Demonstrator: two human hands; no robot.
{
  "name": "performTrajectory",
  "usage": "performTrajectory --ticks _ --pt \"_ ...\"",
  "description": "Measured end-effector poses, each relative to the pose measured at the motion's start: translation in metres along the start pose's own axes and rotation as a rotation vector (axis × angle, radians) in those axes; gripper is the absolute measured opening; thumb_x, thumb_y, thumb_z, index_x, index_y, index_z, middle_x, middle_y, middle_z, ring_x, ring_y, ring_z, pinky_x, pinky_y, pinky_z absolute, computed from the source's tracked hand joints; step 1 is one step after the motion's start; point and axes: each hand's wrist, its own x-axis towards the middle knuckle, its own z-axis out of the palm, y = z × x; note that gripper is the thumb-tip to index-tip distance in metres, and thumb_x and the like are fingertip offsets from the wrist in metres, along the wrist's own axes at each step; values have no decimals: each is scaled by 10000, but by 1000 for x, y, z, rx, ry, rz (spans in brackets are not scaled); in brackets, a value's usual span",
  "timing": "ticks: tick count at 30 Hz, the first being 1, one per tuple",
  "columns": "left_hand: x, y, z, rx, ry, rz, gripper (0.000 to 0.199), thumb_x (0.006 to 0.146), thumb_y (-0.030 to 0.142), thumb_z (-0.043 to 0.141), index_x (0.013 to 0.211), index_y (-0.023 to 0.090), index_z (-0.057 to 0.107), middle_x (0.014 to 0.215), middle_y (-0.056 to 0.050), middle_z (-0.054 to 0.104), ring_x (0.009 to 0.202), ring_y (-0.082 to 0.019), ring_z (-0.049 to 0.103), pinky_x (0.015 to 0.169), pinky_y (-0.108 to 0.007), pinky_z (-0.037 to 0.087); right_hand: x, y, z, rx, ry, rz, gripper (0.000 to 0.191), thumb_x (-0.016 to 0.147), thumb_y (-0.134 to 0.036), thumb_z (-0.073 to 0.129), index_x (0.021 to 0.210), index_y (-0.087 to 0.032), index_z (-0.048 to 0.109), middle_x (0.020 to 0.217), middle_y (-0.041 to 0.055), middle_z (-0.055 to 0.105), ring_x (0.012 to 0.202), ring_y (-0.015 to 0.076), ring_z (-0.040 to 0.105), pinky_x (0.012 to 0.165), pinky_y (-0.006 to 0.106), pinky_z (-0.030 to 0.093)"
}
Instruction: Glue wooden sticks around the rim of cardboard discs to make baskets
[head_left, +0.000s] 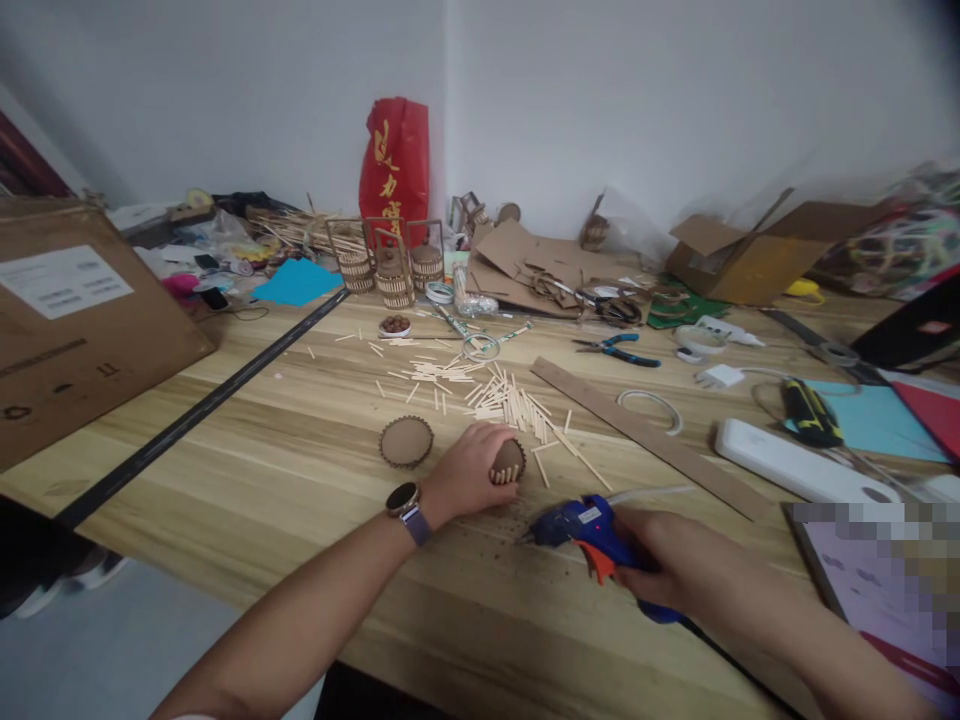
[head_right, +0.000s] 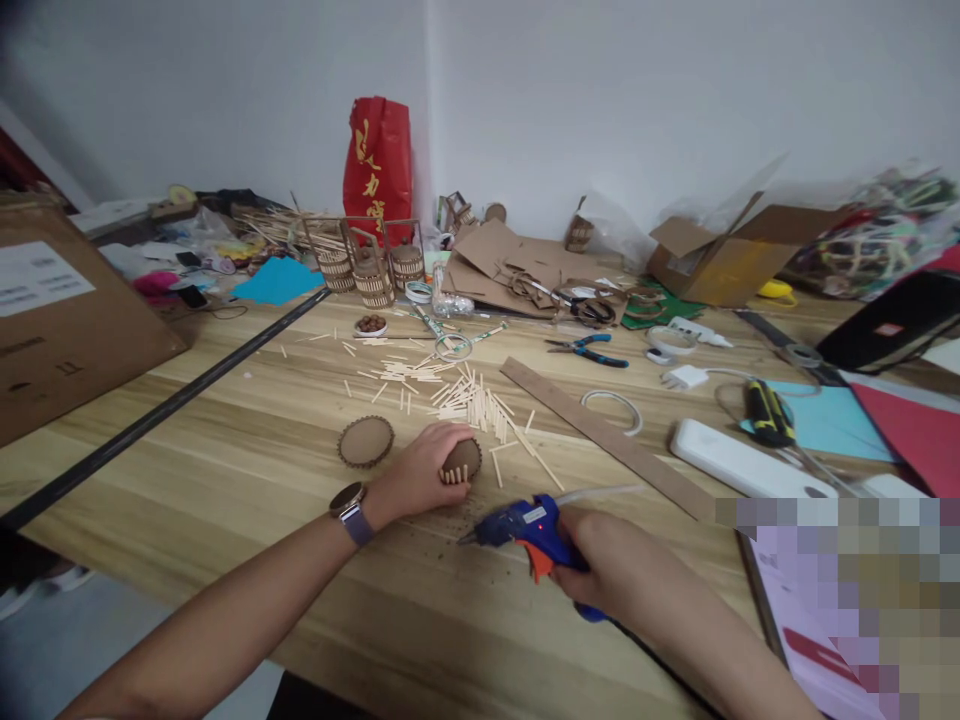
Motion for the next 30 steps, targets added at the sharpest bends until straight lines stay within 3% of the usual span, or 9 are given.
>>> performTrajectory --ticks 3,5,9,12,17,20,25,30 --pt "0 0 0 -2 6 6 613 674 190 695 1246 196 476 1311 -105 539 1260 -277 443 1107 -458 341 -6 7 -1 126 41 -45 67 688 -272 584 732 -221 583 616 -2 620 553 154 521 499 246 327" --pt "0 0 0 -12 10 15 615 669 182 697 1242 211 477 1305 -98 542 1252 -276 452 1100 -464 346 -11 9 -7 242 108 -53 136 698 -355 594 714 -230 544 612 -8 591 545 151 497 490 248 342" --pt "0 1 -1 -30 9 19 620 656 171 706 1233 217 485 1301 -97 544 1236 -279 466 1089 -464 356 -17 9 -20 556 374 -66 310 676 -477 650 878 -255 576 834 38 644 740 212 572 605 288 458" --pt "0 1 -2 -22 9 28 625 654 168 710 1237 193 486 1292 -105 552 1227 -276 471 1088 -455 361 -11 5 -24 787 498 -3 376 610 -481 729 866 -255 573 786 29 615 720 206 552 584 286 446" --pt "0 0 0 -16 12 14 620 665 184 707 1244 194 485 1297 -107 548 1243 -281 462 1101 -470 347 13 2 -8 1186 254 -6 419 604 -548 737 769 -197 578 558 -46 439 492 108 383 471 259 313" --pt "0 -1 1 -7 8 10 631 662 190 709 1250 196 479 1308 -109 539 1257 -287 452 1107 -476 342 23 10 7 1142 183 18 447 634 -602 710 686 -193 538 530 -58 420 476 95 365 462 247 277" --pt "0 -2 1 -2 9 26 629 668 192 701 1253 207 468 1311 -100 537 1264 -283 445 1108 -479 336 23 17 18 819 246 145 488 643 -684 645 634 -212 522 499 -52 456 461 119 423 455 255 337" --pt "0 -2 0 1 5 40 624 674 186 695 1255 199 467 1315 -107 534 1255 -282 451 1098 -471 347 19 6 15 574 290 19 392 731 -609 578 763 -228 662 625 8 641 610 210 589 553 307 480"
